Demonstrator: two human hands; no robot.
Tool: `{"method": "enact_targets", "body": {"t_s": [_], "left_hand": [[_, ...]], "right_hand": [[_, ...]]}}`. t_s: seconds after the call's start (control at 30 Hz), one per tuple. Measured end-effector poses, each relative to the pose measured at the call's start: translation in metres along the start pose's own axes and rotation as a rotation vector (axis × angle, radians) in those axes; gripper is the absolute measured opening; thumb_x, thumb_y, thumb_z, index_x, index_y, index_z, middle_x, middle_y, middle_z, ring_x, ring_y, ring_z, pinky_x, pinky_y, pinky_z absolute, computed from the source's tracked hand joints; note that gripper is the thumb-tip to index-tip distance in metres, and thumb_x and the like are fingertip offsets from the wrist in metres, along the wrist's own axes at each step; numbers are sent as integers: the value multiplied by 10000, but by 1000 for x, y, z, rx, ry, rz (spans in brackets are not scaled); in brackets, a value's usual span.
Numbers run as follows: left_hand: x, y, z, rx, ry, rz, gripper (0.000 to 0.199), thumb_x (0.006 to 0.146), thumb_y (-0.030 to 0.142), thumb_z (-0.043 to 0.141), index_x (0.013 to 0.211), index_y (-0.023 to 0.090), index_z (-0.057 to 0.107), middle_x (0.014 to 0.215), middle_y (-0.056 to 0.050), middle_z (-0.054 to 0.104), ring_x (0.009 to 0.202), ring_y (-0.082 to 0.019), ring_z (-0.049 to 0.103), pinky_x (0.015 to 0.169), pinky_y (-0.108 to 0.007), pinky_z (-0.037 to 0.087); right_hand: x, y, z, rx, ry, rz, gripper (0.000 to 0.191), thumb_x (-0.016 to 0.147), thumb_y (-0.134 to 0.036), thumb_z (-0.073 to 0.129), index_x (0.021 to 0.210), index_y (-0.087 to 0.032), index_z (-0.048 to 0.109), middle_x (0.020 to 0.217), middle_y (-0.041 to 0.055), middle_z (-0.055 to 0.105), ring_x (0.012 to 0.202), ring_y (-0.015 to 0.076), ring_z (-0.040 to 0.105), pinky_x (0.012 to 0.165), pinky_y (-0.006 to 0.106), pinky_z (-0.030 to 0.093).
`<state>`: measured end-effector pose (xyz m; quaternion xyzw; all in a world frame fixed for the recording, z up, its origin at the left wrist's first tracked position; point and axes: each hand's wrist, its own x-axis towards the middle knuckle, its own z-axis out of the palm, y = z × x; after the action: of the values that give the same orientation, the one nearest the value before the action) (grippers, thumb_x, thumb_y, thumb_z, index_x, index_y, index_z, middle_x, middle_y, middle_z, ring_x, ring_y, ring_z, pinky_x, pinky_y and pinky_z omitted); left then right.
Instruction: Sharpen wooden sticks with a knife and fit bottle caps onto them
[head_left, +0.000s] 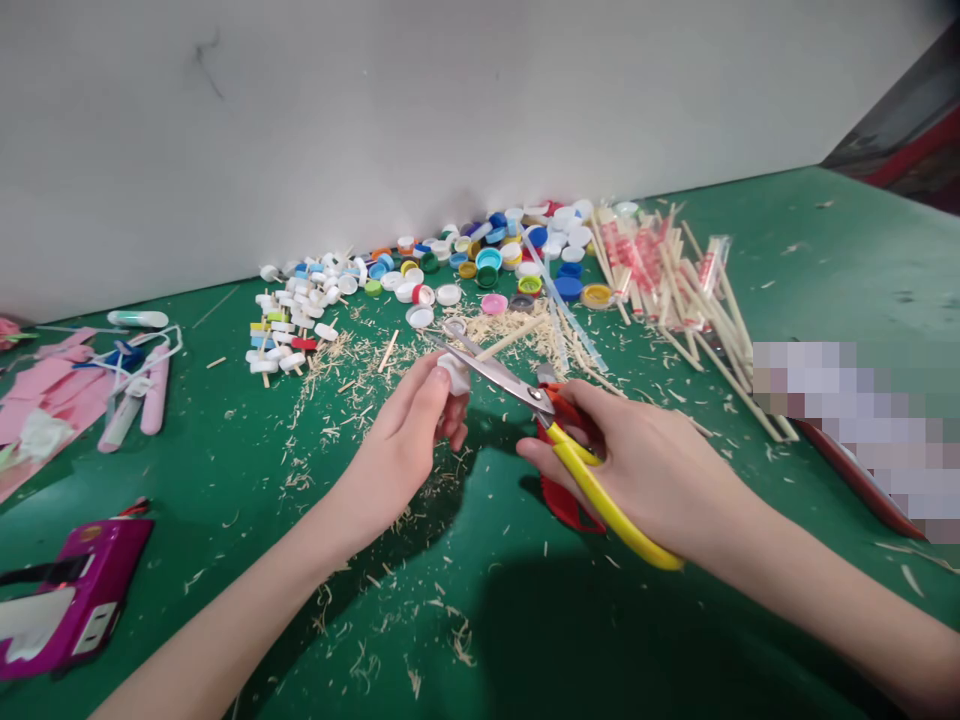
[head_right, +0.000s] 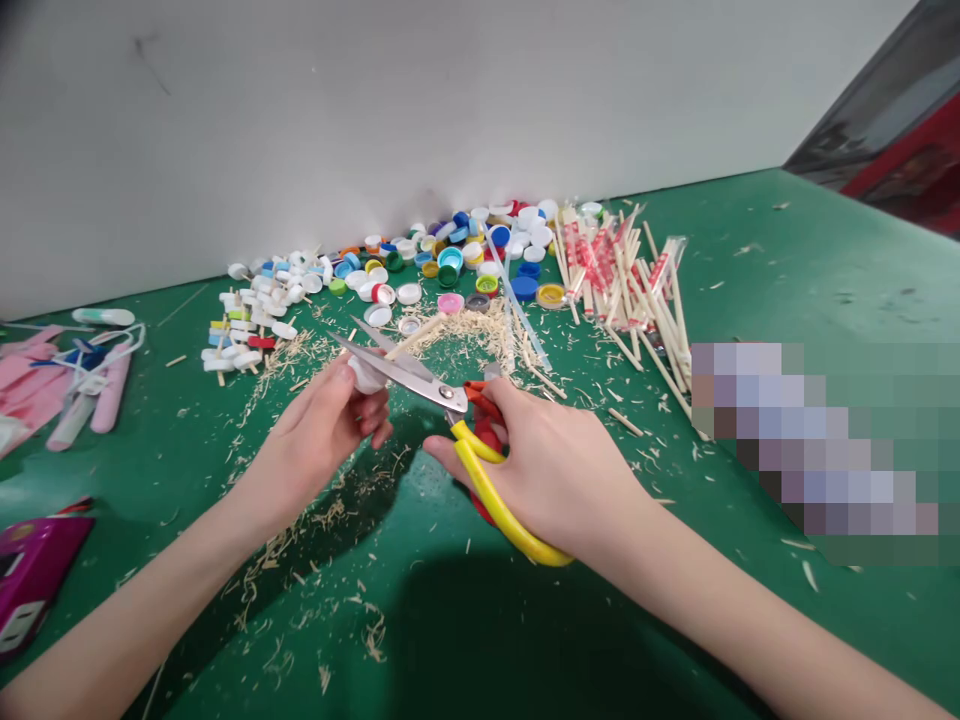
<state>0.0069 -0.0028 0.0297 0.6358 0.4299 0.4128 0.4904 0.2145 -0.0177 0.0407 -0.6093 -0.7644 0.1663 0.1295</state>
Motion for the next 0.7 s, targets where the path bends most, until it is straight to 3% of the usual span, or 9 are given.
{"method": "enact_targets", "body": {"t_s": [0.2, 0.33, 0.53, 0.7], "left_hand": [[4, 11, 7, -573, -59, -351, 280, 963, 361, 406, 736, 205, 356, 660, 39, 266, 562, -67, 288, 491, -205, 369], [4, 18, 6, -721, -35, -521, 296, 993, 336, 338, 738, 190, 371, 657, 53, 227, 555, -58, 248, 487, -186, 319], [5, 21, -2, -759, -176, -547, 315, 982, 280, 382, 681, 190, 360, 654, 47, 206, 567, -68, 206, 495, -193, 295], [4, 15, -8, -794, -326, -558, 320, 972, 348, 440, 700, 179, 438, 656, 46, 207, 571, -70, 180, 499, -203, 275]], "right_hand": [[-2, 1, 0, 12, -11, 1, 507, 786, -744, 475, 818, -240, 423, 600, -27, 548, 483, 143, 492, 473, 243, 314], [-1, 4, 1, 22, -37, -1, 539, 770, -769, 482, 847, -239, 427, 621, -28, 558, 494, 143, 500, 479, 251, 327], [0, 4, 4, 22, -31, -35, 487, 765, -720, 509, 796, -241, 423, 619, -26, 562, 482, 136, 479, 478, 254, 317], [0, 5, 7, 20, 32, -65, 417, 785, -650, 513, 781, -234, 473, 598, -18, 561, 462, 130, 443, 496, 256, 301]]}}
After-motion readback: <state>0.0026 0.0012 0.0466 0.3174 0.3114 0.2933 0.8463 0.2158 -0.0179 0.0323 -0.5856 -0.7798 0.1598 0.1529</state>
